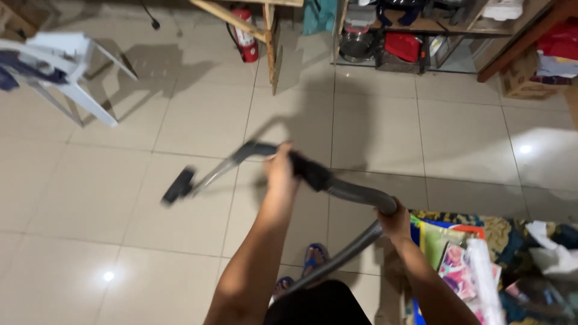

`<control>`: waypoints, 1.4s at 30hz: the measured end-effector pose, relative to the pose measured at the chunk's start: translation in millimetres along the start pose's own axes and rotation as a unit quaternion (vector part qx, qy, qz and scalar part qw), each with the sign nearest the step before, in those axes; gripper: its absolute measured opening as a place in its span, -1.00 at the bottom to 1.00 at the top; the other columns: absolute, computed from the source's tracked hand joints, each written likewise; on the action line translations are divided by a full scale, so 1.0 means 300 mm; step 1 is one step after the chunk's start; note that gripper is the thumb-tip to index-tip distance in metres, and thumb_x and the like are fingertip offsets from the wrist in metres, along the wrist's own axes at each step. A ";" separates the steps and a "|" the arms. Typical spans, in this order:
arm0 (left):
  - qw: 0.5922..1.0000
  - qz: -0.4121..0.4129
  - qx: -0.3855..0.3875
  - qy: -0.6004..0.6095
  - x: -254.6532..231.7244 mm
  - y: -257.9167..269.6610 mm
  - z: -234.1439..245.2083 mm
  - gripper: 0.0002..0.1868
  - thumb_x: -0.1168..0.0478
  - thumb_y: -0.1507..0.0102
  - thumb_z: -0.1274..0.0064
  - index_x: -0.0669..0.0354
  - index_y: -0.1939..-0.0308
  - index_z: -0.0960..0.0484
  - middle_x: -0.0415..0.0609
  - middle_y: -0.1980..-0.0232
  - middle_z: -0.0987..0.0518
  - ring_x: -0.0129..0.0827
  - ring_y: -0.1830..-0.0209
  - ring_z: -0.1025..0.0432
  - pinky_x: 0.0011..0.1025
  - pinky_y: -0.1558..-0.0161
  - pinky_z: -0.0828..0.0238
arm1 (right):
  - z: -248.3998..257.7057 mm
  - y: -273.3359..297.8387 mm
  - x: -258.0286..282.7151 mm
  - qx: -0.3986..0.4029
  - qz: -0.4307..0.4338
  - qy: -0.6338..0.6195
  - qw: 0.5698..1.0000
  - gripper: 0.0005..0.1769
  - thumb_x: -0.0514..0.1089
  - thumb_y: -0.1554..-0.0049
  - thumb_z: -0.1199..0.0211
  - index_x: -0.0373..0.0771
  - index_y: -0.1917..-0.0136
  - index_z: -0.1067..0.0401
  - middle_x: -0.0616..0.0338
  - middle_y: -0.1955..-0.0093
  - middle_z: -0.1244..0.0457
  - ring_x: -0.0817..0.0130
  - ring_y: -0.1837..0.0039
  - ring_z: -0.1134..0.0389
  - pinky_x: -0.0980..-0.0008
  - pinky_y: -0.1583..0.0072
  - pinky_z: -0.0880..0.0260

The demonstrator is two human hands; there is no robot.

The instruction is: Vacuuming the tiled floors and tight spaces between furniture inside a home.

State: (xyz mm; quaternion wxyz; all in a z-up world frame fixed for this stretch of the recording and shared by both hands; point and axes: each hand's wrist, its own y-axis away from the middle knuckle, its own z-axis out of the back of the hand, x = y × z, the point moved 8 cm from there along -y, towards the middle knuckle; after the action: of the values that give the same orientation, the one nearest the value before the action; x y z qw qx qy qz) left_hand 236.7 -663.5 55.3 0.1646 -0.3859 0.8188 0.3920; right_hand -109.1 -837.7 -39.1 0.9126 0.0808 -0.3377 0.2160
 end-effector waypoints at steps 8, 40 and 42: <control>0.989 0.110 0.091 -0.037 0.212 0.013 -0.541 -0.81 0.32 -0.17 -0.20 0.30 0.35 -0.46 -0.03 0.44 -0.47 -0.20 0.46 -0.47 -0.27 0.36 -0.49 | 0.073 -0.249 -0.149 -0.041 -0.066 -0.254 0.964 -0.50 -0.11 0.07 -0.47 -0.49 -0.06 -0.53 -0.14 0.05 -0.43 0.07 0.02 -0.47 0.13 0.03 -0.43; 0.761 0.534 0.197 -0.313 0.437 -0.994 -0.211 -0.84 0.16 -0.31 -0.09 0.17 0.19 -0.55 0.08 0.18 -0.65 -0.10 0.11 -0.56 -0.12 -0.07 -0.52 | -0.460 0.051 0.063 0.086 -0.399 0.070 0.910 -0.58 -0.19 0.15 -0.52 -0.07 -0.01 -0.51 0.17 -0.06 -0.37 0.15 -0.15 -0.40 0.23 -0.18 -0.43; 0.713 0.586 0.286 -0.256 0.592 -1.203 0.010 -0.79 0.14 -0.34 -0.08 0.22 0.15 -0.50 0.06 0.24 -0.56 -0.06 0.19 -0.50 -0.06 0.06 -0.49 | -0.486 0.107 0.187 0.076 -0.426 0.055 0.900 -0.60 -0.18 0.13 -0.51 -0.08 0.00 -0.51 0.17 -0.06 -0.38 0.14 -0.14 -0.41 0.22 -0.18 -0.44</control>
State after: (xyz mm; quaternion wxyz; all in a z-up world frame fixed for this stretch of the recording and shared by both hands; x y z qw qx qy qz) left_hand 396.0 -893.1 -234.0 0.2076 0.3521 0.8804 0.2405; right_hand -0.7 -747.1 -113.0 0.9256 0.2738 -0.2029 -0.1649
